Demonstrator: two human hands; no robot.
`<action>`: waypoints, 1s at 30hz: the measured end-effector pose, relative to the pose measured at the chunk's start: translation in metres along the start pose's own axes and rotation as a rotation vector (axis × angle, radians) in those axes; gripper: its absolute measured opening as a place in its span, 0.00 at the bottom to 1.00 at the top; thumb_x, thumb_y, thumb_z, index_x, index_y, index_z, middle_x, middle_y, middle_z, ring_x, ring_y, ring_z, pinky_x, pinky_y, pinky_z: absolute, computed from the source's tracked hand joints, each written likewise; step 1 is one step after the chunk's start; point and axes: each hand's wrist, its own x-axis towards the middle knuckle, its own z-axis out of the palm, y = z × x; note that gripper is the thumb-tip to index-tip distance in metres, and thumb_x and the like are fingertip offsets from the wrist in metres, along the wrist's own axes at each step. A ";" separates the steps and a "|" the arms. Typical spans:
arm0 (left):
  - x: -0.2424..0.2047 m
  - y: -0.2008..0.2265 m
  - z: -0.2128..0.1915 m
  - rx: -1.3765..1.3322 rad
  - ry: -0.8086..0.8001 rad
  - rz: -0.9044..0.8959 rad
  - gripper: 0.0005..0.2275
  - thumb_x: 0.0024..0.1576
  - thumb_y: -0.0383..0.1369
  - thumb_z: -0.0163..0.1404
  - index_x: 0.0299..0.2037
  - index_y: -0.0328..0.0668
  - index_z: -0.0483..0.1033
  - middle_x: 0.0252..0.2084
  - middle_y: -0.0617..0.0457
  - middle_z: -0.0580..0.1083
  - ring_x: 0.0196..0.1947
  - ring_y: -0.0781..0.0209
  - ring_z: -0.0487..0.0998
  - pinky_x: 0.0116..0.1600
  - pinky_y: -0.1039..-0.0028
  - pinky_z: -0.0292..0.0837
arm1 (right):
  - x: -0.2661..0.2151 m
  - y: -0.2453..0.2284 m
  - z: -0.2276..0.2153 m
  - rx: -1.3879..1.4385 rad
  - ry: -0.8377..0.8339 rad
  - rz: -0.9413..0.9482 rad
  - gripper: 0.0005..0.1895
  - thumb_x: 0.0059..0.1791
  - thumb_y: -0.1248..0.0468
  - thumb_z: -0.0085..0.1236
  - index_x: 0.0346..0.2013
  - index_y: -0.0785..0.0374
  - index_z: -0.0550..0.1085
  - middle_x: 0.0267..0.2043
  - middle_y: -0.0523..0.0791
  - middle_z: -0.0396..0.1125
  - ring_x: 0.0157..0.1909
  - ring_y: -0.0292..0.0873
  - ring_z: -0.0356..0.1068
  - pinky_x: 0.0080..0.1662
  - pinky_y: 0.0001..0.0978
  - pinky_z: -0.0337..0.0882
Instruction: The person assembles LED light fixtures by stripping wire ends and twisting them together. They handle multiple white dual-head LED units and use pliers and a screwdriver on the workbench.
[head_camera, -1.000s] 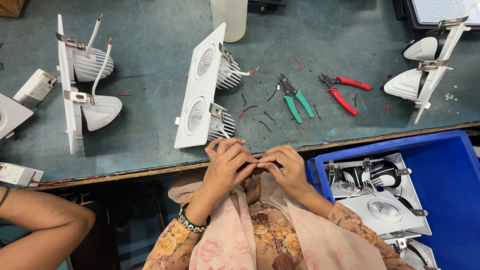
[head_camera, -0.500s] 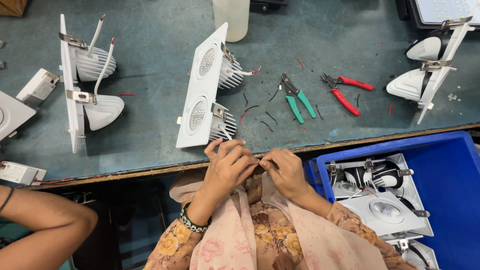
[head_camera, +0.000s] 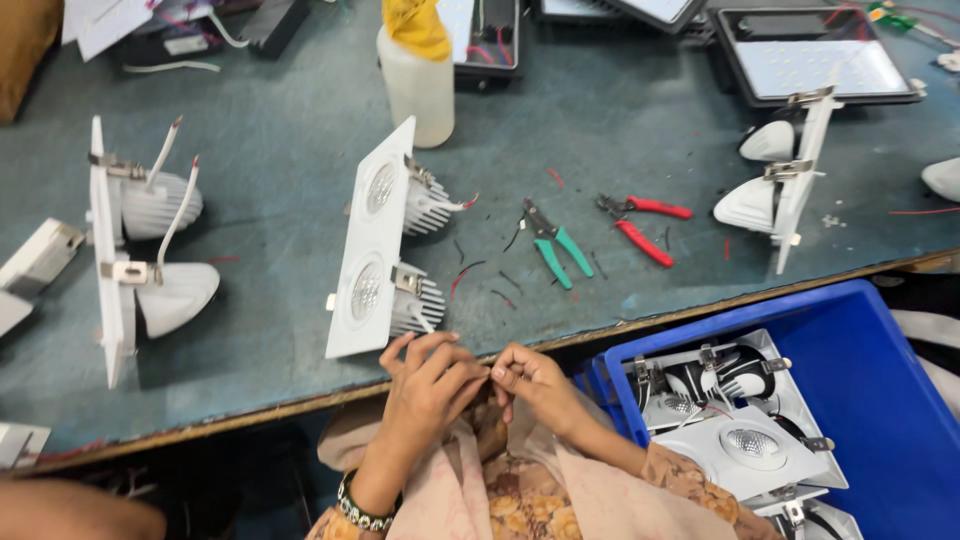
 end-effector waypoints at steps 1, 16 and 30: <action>0.000 0.000 -0.001 -0.002 -0.001 0.001 0.08 0.48 0.36 0.61 0.36 0.55 0.79 0.42 0.65 0.74 0.57 0.59 0.70 0.64 0.52 0.49 | 0.000 0.000 0.001 0.020 -0.008 -0.002 0.11 0.55 0.58 0.53 0.37 0.64 0.69 0.26 0.43 0.67 0.25 0.36 0.69 0.31 0.28 0.71; -0.001 -0.002 0.004 -0.004 0.015 -0.011 0.07 0.50 0.36 0.61 0.37 0.56 0.80 0.42 0.66 0.74 0.56 0.60 0.71 0.64 0.53 0.48 | -0.007 -0.015 0.007 -0.145 0.044 -0.105 0.10 0.54 0.61 0.56 0.37 0.67 0.73 0.28 0.43 0.70 0.28 0.33 0.70 0.33 0.25 0.71; -0.002 -0.005 0.012 0.005 0.057 0.007 0.07 0.48 0.36 0.61 0.35 0.55 0.80 0.40 0.66 0.75 0.55 0.61 0.71 0.61 0.53 0.49 | -0.007 -0.012 0.008 -0.185 0.068 -0.116 0.11 0.54 0.60 0.57 0.37 0.68 0.74 0.27 0.43 0.71 0.27 0.32 0.70 0.32 0.25 0.72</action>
